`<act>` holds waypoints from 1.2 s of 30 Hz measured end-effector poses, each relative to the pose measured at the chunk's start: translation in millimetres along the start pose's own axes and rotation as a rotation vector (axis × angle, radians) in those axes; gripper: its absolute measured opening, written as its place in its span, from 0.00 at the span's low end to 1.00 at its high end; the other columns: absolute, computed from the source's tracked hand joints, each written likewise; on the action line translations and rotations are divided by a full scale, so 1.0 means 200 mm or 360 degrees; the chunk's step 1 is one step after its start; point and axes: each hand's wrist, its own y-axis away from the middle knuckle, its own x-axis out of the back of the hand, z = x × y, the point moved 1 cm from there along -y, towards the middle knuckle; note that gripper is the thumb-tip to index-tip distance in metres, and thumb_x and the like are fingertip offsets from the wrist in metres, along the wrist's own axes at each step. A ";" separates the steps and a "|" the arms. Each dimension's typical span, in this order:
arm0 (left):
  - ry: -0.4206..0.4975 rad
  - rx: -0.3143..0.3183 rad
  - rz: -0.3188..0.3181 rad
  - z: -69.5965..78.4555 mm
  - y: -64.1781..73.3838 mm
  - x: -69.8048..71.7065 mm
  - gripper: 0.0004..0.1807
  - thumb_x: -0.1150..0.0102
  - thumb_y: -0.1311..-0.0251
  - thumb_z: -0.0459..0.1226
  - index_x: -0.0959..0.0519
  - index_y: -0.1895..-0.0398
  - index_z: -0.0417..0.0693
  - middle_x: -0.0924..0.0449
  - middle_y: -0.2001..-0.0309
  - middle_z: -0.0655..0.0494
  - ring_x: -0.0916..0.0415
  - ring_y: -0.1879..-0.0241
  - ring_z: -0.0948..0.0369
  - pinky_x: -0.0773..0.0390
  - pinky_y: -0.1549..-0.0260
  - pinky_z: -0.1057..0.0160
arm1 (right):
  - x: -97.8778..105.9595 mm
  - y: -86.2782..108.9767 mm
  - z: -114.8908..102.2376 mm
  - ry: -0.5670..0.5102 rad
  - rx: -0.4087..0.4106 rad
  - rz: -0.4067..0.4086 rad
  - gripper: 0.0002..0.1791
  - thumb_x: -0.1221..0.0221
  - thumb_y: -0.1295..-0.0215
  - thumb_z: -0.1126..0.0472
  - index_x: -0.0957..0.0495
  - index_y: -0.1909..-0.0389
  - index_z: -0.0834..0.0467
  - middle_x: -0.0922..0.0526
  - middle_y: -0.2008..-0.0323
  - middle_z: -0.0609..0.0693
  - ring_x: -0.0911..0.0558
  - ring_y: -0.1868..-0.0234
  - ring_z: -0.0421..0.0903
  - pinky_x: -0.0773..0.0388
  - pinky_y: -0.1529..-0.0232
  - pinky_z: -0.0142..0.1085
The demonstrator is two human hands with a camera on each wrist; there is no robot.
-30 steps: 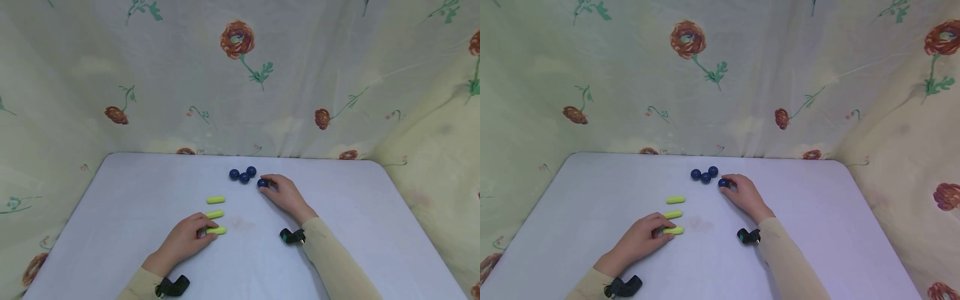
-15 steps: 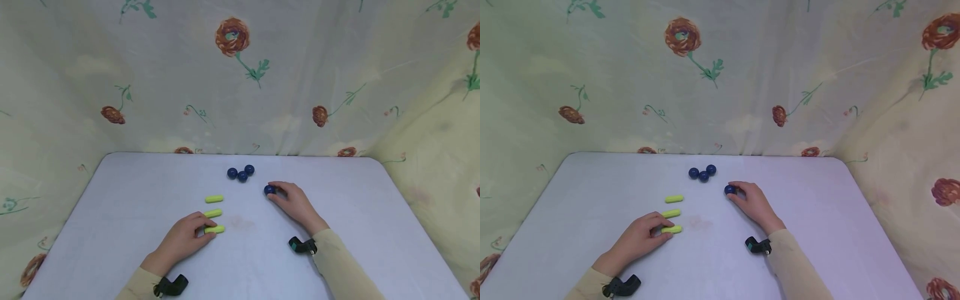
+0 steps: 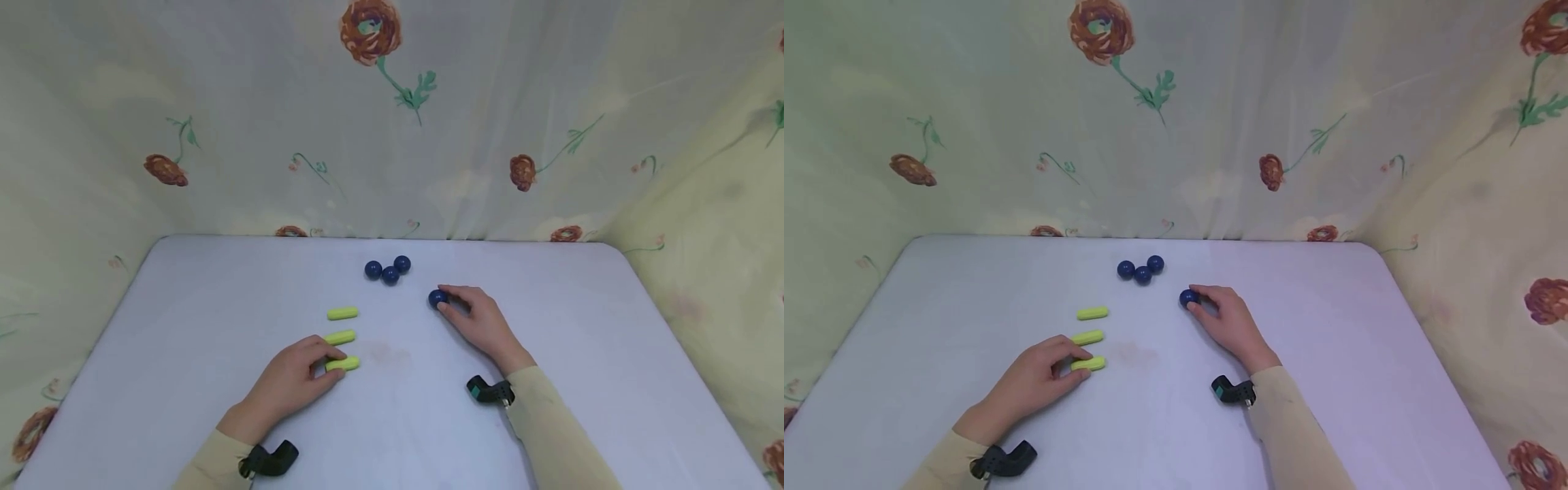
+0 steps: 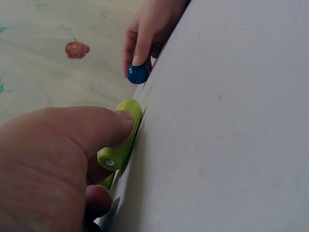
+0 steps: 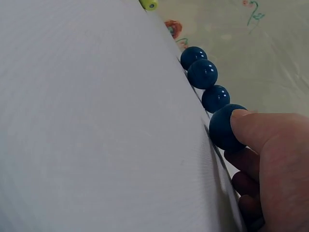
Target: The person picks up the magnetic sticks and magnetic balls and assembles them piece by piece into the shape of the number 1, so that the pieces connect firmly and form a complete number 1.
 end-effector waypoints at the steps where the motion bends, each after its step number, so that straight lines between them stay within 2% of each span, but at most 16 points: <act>1: -0.0008 -0.0002 0.0002 0.00 0.00 0.01 0.10 0.27 0.41 0.46 0.15 0.56 0.66 0.23 0.63 0.72 0.36 0.76 0.72 0.31 0.73 0.70 | 0.00 0.00 0.00 -0.0009 0.0002 0.0003 0.25 0.39 0.28 0.45 0.22 0.35 0.50 0.18 0.38 0.52 0.23 0.33 0.54 0.29 0.32 0.53; 6: -0.0046 0.0004 0.0021 0.00 0.00 0.02 0.10 0.27 0.41 0.47 0.15 0.57 0.65 0.24 0.66 0.72 0.37 0.76 0.70 0.33 0.73 0.69 | 0.00 0.00 -0.03 -0.0080 -0.0022 -0.0019 0.24 0.40 0.28 0.42 0.21 0.35 0.45 0.18 0.37 0.49 0.24 0.33 0.52 0.30 0.31 0.52; 13: -0.0048 0.0125 0.0012 0.02 0.03 0.00 0.13 0.26 0.43 0.47 0.13 0.55 0.61 0.24 0.65 0.70 0.36 0.73 0.69 0.33 0.71 0.69 | -0.02 0.01 -0.01 -0.0099 -0.0027 -0.0033 0.22 0.38 0.29 0.43 0.20 0.37 0.43 0.17 0.39 0.48 0.23 0.34 0.50 0.28 0.33 0.51; 19: -0.0044 0.0154 0.0099 0.05 0.03 -0.03 0.13 0.25 0.44 0.45 0.12 0.56 0.57 0.24 0.66 0.68 0.36 0.75 0.69 0.33 0.73 0.69 | -0.02 0.01 0.00 -0.0092 0.0010 -0.0015 0.22 0.38 0.29 0.44 0.20 0.37 0.44 0.17 0.39 0.48 0.22 0.35 0.51 0.28 0.33 0.52; 27: 0.0188 0.0063 0.0304 0.11 0.00 -0.09 0.12 0.26 0.42 0.42 0.13 0.55 0.54 0.25 0.69 0.68 0.36 0.76 0.71 0.32 0.76 0.71 | -0.01 0.02 0.01 -0.0075 -0.0015 -0.0015 0.23 0.38 0.29 0.43 0.20 0.37 0.43 0.16 0.39 0.47 0.22 0.35 0.51 0.28 0.33 0.52; 31: 0.0270 0.0061 0.0352 0.17 -0.01 -0.13 0.12 0.26 0.42 0.41 0.13 0.56 0.52 0.25 0.69 0.67 0.34 0.75 0.70 0.31 0.74 0.71 | 0.00 0.02 0.01 -0.0079 -0.0025 -0.0011 0.22 0.38 0.30 0.42 0.19 0.37 0.42 0.16 0.40 0.47 0.22 0.35 0.50 0.28 0.33 0.51; 36: 0.0314 0.0100 0.0365 0.25 -0.05 -0.18 0.11 0.27 0.41 0.41 0.14 0.56 0.50 0.25 0.67 0.66 0.32 0.72 0.69 0.29 0.72 0.71 | 0.00 0.01 0.00 -0.0082 -0.0036 -0.0005 0.22 0.37 0.30 0.43 0.19 0.38 0.44 0.16 0.40 0.48 0.21 0.35 0.51 0.27 0.34 0.52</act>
